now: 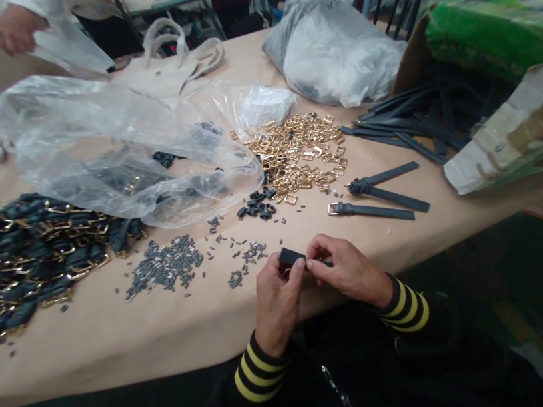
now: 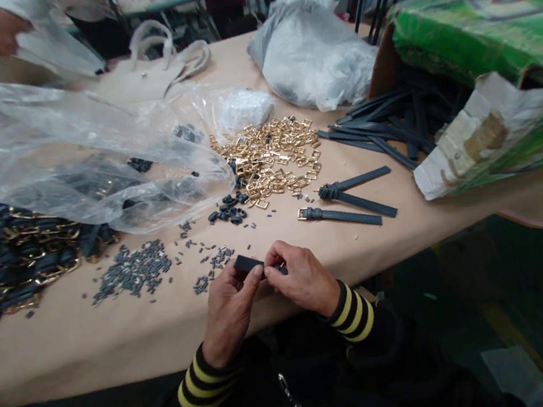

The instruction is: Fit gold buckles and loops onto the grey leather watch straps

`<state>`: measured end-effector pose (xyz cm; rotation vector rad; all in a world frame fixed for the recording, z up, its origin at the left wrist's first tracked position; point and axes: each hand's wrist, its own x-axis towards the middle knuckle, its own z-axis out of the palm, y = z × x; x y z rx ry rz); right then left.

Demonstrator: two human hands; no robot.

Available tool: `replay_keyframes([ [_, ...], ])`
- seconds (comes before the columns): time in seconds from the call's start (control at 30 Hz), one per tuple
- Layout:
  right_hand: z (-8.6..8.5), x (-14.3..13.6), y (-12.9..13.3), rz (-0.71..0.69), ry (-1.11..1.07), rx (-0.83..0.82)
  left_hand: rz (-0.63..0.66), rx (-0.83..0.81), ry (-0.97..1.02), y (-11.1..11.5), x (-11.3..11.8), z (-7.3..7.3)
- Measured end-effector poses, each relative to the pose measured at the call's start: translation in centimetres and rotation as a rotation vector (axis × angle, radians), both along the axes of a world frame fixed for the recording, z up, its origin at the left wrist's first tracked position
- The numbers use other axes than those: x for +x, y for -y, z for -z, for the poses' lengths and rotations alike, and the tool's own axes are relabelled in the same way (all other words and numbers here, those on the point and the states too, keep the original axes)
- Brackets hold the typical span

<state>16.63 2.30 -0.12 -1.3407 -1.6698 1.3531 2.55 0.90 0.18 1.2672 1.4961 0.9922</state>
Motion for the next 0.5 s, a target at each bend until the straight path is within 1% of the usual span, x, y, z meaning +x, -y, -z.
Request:
replay_keyframes([
  [0.07,0.02,-0.01,0.0,0.004,-0.047,-0.034,0.008,-0.036,0.084,-0.12,-0.02,0.23],
  [0.17,-0.09,0.05,-0.17,0.0,-0.183,-0.123,0.045,-0.123,0.377,-0.23,-0.13,0.56],
  [0.23,-0.12,0.12,-0.3,-0.01,-0.281,-0.192,0.032,-0.167,0.558,-0.23,-0.19,0.62],
  [0.27,-0.09,0.16,-0.36,-0.016,-0.317,-0.22,0.018,-0.179,0.611,-0.2,-0.22,0.63],
  [0.3,-0.02,0.19,-0.39,-0.02,-0.344,-0.238,0.009,-0.186,0.636,-0.17,-0.24,0.66],
  [0.37,0.16,0.26,-0.42,-0.027,-0.379,-0.255,0.009,-0.177,0.626,-0.08,-0.3,0.8],
  [0.5,0.41,0.28,-0.37,-0.037,-0.408,-0.246,0.038,-0.122,0.516,-0.01,-0.52,1.06],
])
